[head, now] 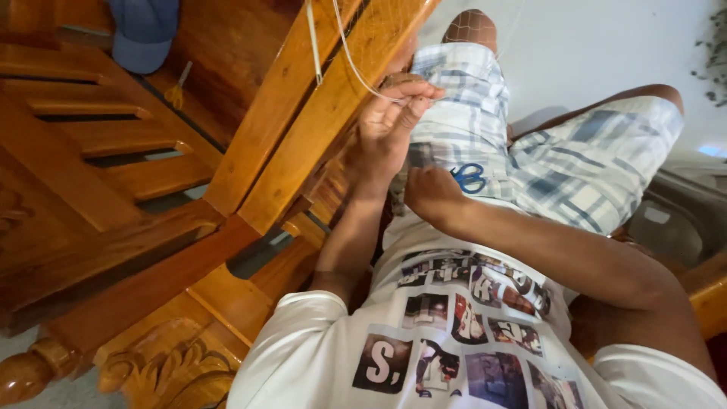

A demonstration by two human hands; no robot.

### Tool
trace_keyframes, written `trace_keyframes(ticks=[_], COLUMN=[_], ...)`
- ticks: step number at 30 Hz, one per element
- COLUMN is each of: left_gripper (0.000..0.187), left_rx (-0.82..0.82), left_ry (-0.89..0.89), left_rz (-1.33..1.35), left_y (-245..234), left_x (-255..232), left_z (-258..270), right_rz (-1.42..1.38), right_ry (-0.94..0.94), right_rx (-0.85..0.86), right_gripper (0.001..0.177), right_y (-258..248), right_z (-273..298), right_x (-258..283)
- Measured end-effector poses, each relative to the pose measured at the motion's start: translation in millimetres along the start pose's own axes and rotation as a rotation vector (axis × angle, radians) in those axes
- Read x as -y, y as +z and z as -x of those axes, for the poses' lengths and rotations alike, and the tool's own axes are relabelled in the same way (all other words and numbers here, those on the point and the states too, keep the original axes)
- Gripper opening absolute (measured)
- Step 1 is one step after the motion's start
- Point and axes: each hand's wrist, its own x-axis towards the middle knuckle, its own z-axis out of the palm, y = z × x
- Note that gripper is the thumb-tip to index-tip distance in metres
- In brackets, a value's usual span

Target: Repairing a fishing net by tying knots with a netting needle and line.

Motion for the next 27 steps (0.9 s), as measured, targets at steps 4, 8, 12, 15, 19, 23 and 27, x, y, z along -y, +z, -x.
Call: trace_keyframes(ticks=[4,8,12,15,19,23,27], left_gripper=[0.022,0.016,0.016,0.018,0.020,0.021,0.022], left_rx=[0.055,0.042,0.053,0.114,0.142,0.097,0.032], left_ry=[0.008,0.159,0.184,0.222,0.224,0.163,0.113], left_rz=[-0.113,-0.059,-0.029,-0.006,0.050,0.009,0.044], left_y=[-0.6,1.0,8.0,14.3,22.9,35.6,41.2], left_x=[-2.9,-0.1,-8.6,-14.6,-16.0,-20.6,-15.0], left_z=[5.5,9.3,15.0,15.2,15.1,22.7,27.5], right_rz=[-0.207,-0.398,-0.581,-1.136,-1.562,-1.278,-1.060], right_ry=[0.044,-0.304,-0.366,-0.484,-0.454,-0.255,-0.151], right_rx=[0.023,-0.085,-0.621,-0.547,-0.636,-0.786,-0.923], right_gripper=[0.021,0.042,0.036,0.014,0.007,0.016,0.017], right_y=[-51.0,-128.7,-168.9,-187.6,-173.0,-182.8,-189.6], right_z=[20.7,59.0,83.9,105.2,114.9,112.7,113.2], right_x=[-9.1,-33.1,-44.3,-56.1,-60.1,-51.5,-52.9])
